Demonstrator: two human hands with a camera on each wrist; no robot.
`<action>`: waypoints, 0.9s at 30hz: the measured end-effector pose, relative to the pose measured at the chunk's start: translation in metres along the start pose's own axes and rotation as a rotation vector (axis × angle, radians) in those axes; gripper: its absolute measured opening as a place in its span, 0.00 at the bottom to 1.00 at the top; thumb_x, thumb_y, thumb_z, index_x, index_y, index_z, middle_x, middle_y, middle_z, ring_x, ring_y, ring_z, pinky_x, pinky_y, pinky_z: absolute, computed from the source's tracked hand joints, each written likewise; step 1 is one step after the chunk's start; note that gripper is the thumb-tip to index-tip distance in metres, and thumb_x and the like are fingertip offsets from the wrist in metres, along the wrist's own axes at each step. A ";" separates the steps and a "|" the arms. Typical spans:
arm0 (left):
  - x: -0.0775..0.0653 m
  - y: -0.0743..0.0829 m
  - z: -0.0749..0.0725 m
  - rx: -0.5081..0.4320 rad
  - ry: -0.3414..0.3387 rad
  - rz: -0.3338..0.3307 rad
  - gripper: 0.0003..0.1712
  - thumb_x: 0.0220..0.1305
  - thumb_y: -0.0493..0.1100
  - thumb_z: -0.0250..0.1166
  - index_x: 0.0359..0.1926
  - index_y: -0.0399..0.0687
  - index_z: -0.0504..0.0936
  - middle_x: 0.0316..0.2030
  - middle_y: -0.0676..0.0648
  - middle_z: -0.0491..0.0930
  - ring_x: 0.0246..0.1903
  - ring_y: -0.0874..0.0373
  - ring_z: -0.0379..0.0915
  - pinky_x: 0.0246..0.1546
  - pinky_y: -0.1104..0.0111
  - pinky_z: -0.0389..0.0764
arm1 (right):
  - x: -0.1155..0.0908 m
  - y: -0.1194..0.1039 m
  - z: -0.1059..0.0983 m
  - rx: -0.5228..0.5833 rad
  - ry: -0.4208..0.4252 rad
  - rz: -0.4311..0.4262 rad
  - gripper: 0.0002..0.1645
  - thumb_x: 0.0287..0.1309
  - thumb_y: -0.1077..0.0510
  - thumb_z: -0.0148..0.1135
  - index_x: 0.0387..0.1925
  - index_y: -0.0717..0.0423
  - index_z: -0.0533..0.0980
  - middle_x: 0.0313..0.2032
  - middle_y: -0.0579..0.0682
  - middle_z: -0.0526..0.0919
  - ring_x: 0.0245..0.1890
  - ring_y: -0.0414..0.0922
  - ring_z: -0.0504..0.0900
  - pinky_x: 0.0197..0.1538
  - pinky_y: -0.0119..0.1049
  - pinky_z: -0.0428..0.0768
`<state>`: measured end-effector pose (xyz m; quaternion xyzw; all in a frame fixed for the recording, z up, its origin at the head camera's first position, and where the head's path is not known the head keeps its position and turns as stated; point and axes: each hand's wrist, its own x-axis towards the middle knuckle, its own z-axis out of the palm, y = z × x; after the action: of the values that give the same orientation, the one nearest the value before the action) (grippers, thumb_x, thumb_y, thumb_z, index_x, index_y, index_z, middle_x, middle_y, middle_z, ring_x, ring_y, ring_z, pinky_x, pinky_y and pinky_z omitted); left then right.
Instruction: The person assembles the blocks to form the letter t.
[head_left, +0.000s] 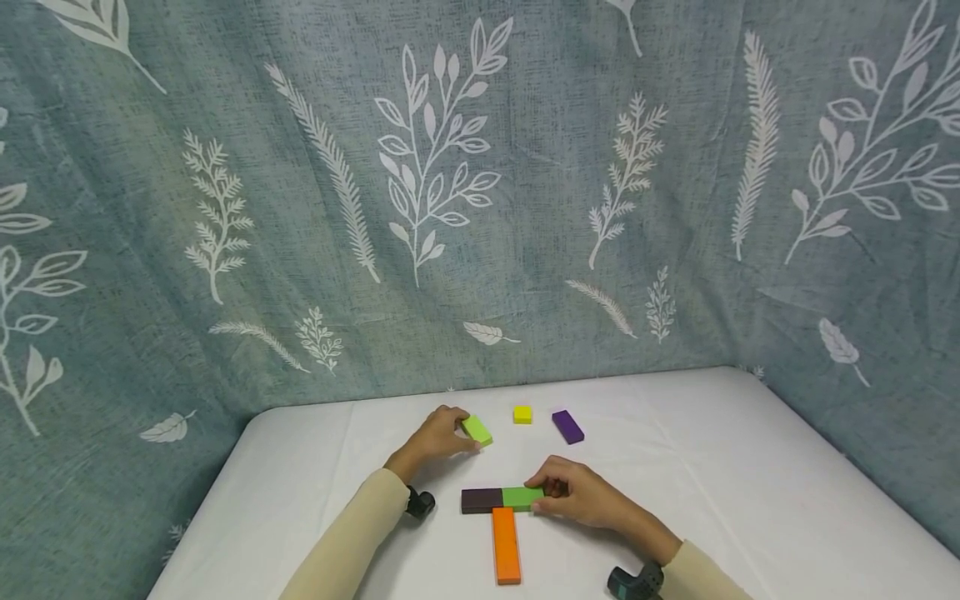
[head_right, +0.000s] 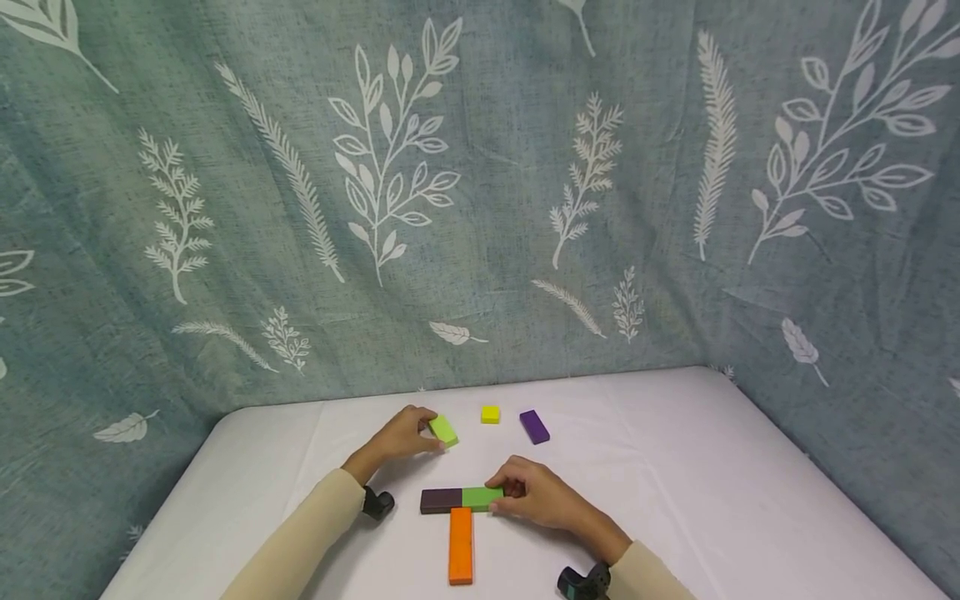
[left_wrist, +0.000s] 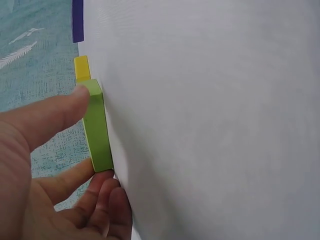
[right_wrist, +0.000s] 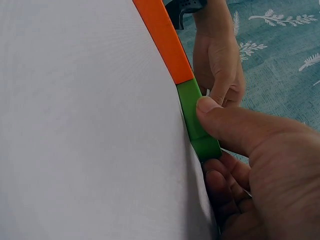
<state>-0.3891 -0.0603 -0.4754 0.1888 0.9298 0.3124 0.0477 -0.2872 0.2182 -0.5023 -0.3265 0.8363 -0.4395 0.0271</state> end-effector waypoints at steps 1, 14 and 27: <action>0.000 0.000 0.001 0.002 0.001 -0.001 0.37 0.56 0.49 0.77 0.62 0.35 0.76 0.48 0.42 0.76 0.46 0.53 0.69 0.52 0.57 0.75 | 0.000 0.000 0.000 0.003 0.000 0.001 0.16 0.59 0.52 0.71 0.48 0.50 0.83 0.39 0.49 0.81 0.34 0.32 0.74 0.38 0.26 0.76; -0.002 -0.002 -0.002 -0.062 -0.023 0.059 0.35 0.58 0.51 0.75 0.61 0.37 0.78 0.52 0.40 0.76 0.52 0.48 0.74 0.54 0.55 0.78 | 0.000 -0.001 0.000 -0.017 0.001 0.022 0.16 0.58 0.51 0.72 0.48 0.49 0.83 0.38 0.46 0.81 0.35 0.34 0.75 0.38 0.27 0.77; -0.018 0.008 -0.008 -0.127 -0.114 0.139 0.33 0.58 0.49 0.75 0.61 0.40 0.77 0.57 0.40 0.75 0.55 0.46 0.74 0.56 0.53 0.76 | 0.001 -0.001 -0.002 -0.037 -0.012 0.045 0.17 0.60 0.49 0.71 0.49 0.49 0.83 0.39 0.46 0.81 0.35 0.33 0.75 0.38 0.27 0.77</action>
<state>-0.3716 -0.0655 -0.4648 0.2667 0.8886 0.3620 0.0905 -0.2880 0.2189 -0.5006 -0.3107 0.8512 -0.4214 0.0362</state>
